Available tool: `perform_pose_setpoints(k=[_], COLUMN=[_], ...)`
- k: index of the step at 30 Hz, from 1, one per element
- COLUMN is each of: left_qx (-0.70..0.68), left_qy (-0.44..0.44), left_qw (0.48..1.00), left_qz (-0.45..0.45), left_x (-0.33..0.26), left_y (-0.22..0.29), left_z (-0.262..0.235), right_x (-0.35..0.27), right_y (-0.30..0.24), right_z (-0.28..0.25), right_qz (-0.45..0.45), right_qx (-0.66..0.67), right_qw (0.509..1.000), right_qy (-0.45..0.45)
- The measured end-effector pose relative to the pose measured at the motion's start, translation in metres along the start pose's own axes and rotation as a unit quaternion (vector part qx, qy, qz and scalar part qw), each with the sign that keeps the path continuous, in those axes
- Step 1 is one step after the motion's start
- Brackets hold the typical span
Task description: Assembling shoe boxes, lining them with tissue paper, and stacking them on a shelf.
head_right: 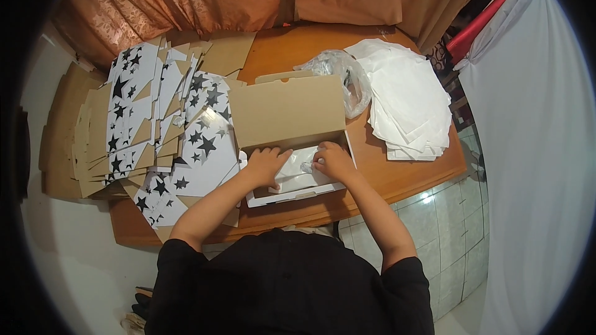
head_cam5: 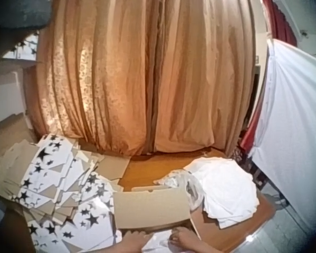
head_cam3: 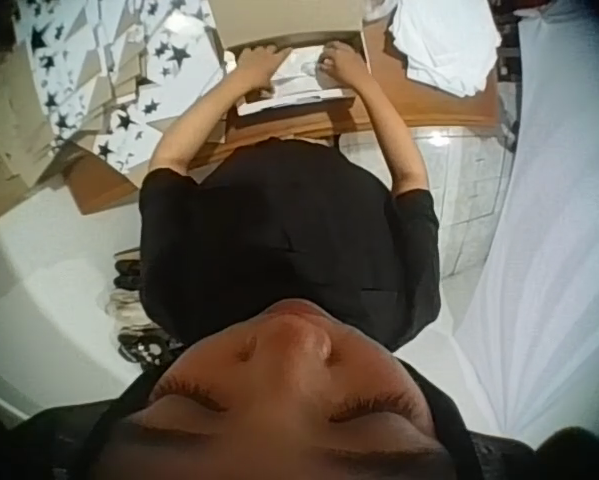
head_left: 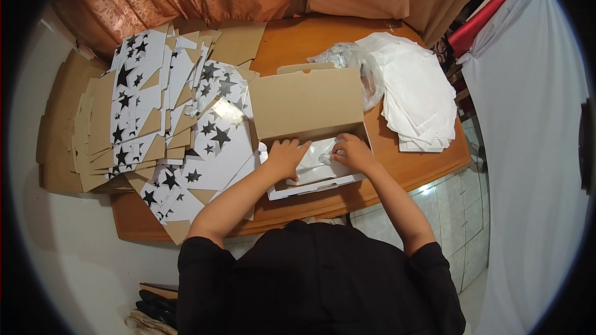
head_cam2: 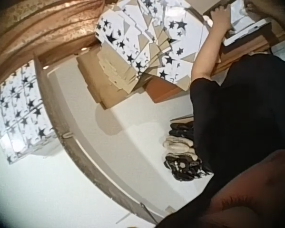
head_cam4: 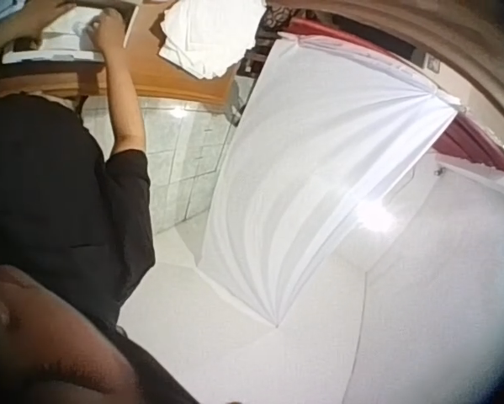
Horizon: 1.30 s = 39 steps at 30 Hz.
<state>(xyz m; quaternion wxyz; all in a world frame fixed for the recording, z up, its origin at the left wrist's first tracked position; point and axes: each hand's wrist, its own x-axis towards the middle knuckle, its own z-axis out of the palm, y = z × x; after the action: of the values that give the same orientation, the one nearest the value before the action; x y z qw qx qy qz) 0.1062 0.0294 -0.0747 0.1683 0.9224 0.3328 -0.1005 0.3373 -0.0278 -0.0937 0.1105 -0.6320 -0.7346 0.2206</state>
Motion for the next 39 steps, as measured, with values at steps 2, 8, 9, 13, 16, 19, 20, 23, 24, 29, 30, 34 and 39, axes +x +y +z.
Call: perform_pose_setpoints(k=[2,8,9,13,16,19,20,23,24,29,30,34,39], left_qx=[0.107,0.108,0.108,0.111,0.105,0.102,0.104,0.122,0.122,0.13,0.131,0.074,-0.003], left_qy=[0.152,0.267,0.268,0.277,0.281,0.266,0.256,0.235,0.236,0.18,0.18,0.116,0.128], left_qw=[0.981,0.945,0.945,0.943,0.944,0.95,0.954,0.956,0.956,0.968,0.968,0.982,0.987], left_qz=[0.047,0.156,0.153,0.147,0.139,0.125,0.118,0.129,0.128,0.116,0.119,0.133,0.102], left_x=[0.003,-0.009,-0.01,-0.014,-0.017,-0.018,-0.018,-0.018,-0.018,-0.019,-0.019,-0.024,-0.004], left_y=[-0.003,-0.012,-0.011,-0.008,-0.006,-0.005,-0.005,-0.005,-0.005,-0.01,-0.009,0.002,0.006], left_z=[0.017,0.014,0.013,0.014,0.021,0.028,0.03,0.035,0.037,0.044,0.037,-0.004,0.022], right_x=[0.001,-0.008,-0.008,0.004,0.011,0.01,0.009,0.006,0.007,0.008,0.006,-0.001,0.004], right_y=[-0.001,-0.022,-0.021,-0.016,-0.006,-0.001,0.0,0.001,0.002,0.004,0.002,-0.014,-0.033], right_z=[-0.001,-0.018,-0.022,-0.028,-0.022,-0.011,-0.008,0.001,0.005,0.005,0.001,-0.013,-0.016], right_qz=[0.005,-0.069,-0.097,-0.113,-0.143,-0.166,-0.169,-0.151,-0.15,-0.138,-0.144,-0.141,-0.142], right_qx=[0.027,-0.082,-0.13,-0.243,-0.294,-0.342,-0.341,-0.37,-0.382,-0.352,-0.369,-0.366,-0.314], right_qw=[1.0,0.994,0.987,0.961,0.935,0.908,0.908,0.902,0.899,0.925,0.918,0.918,0.939], right_qy=[-0.001,0.011,0.019,0.065,0.139,0.176,0.176,0.163,0.155,0.049,0.023,-0.053,-0.014])
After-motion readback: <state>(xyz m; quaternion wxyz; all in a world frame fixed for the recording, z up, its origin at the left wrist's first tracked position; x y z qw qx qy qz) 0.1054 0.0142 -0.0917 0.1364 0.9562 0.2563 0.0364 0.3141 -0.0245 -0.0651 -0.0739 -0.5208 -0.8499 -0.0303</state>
